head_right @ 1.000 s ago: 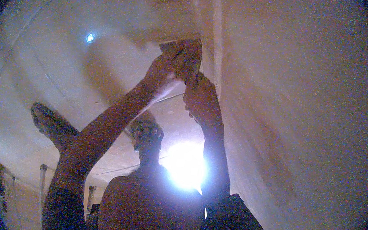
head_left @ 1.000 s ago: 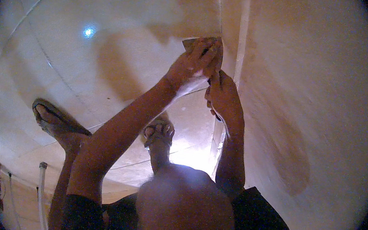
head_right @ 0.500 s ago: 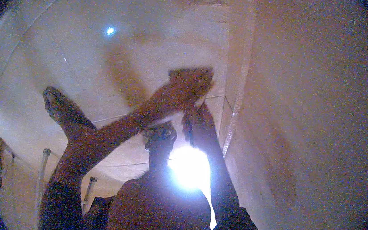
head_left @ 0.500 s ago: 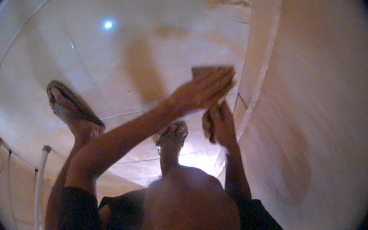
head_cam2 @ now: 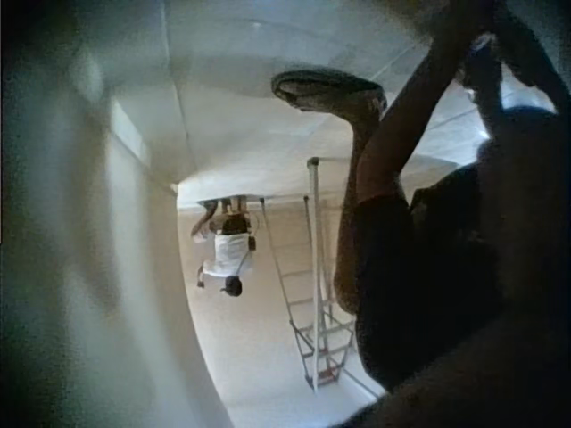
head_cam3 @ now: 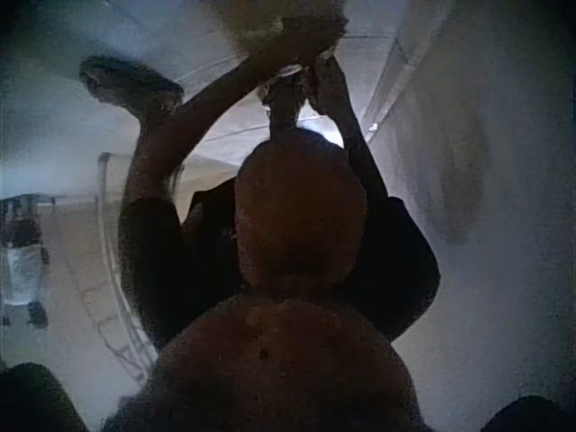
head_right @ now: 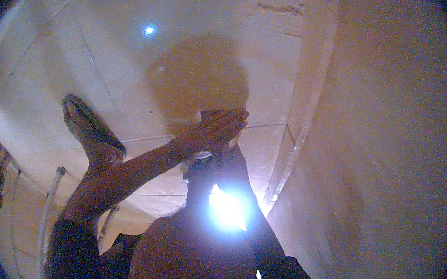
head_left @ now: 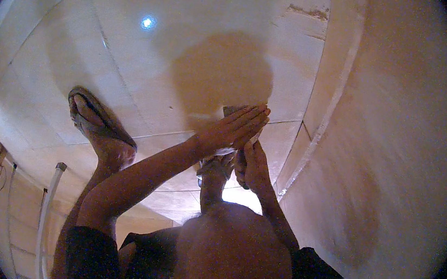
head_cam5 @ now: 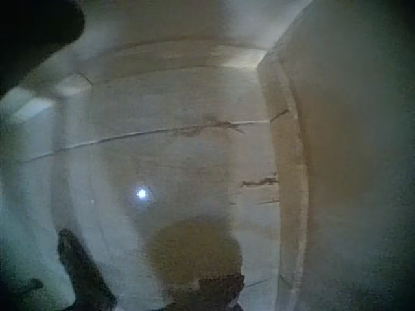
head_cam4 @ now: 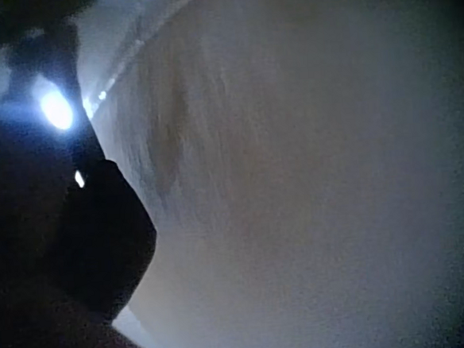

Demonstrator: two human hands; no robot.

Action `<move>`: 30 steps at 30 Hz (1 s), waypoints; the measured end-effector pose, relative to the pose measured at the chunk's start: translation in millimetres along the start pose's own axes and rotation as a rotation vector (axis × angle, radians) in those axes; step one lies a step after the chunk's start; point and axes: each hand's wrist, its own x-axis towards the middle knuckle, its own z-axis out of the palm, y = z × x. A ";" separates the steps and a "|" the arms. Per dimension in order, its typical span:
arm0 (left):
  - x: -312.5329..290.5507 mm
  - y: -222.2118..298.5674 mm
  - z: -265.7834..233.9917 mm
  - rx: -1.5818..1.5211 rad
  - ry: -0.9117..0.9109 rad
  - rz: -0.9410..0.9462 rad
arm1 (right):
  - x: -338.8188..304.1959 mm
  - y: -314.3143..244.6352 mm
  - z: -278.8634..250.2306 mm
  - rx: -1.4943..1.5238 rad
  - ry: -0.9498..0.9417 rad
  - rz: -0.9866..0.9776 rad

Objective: The person kneels on a tiled floor and uses a putty knife to apply and smooth grout into the gaps between tiles. The person moves along the floor, working on different sections of the grout lines.

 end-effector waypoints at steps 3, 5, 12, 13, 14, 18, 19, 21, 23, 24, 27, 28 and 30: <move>12.9 -14.5 -1.6 0.087 0.051 0.004 | 18.0 0.5 -8.2 -0.390 0.018 -0.249; 24.1 -26.2 -6.4 0.035 0.078 -0.009 | 23.6 -7.5 -7.5 -0.474 0.005 -0.330; 33.4 -36.9 -24.0 -0.045 0.111 0.000 | 35.5 -18.9 -7.8 -0.471 0.019 -0.332; 37.0 -45.2 -24.4 -0.018 0.132 -0.007 | 44.1 -24.3 -8.0 -0.478 0.021 -0.341; 47.4 -56.8 -30.2 0.002 0.157 -0.010 | 52.9 -36.3 -6.7 -0.451 0.027 -0.317; 80.9 -91.3 -70.8 0.011 0.298 0.046 | 54.2 -127.8 30.9 -0.085 0.014 -0.143; 83.2 -95.0 -70.8 0.132 0.230 0.085 | 49.3 -127.1 29.6 -0.083 0.015 -0.147; 74.0 -86.3 -57.8 0.159 0.212 0.032 | 41.9 -122.7 29.3 -0.079 -0.006 -0.147; 55.5 -66.2 -47.7 0.153 0.146 -0.005 | 48.5 -52.3 8.8 -0.544 0.109 -0.534; 34.8 -45.3 -47.5 0.139 0.092 -0.020 | 37.6 -35.6 8.1 -0.586 0.124 -0.510; -13.3 4.8 -24.2 0.032 -0.042 -0.111 | 2.2 2.5 11.3 -0.498 0.095 -0.307; -23.9 14.2 -17.9 0.006 -0.093 -0.121 | -0.6 21.1 9.3 -0.507 0.093 -0.359; -32.2 28.3 -22.7 -0.062 -0.198 -0.146 | -13.1 6.1 16.6 -0.392 -0.019 -0.058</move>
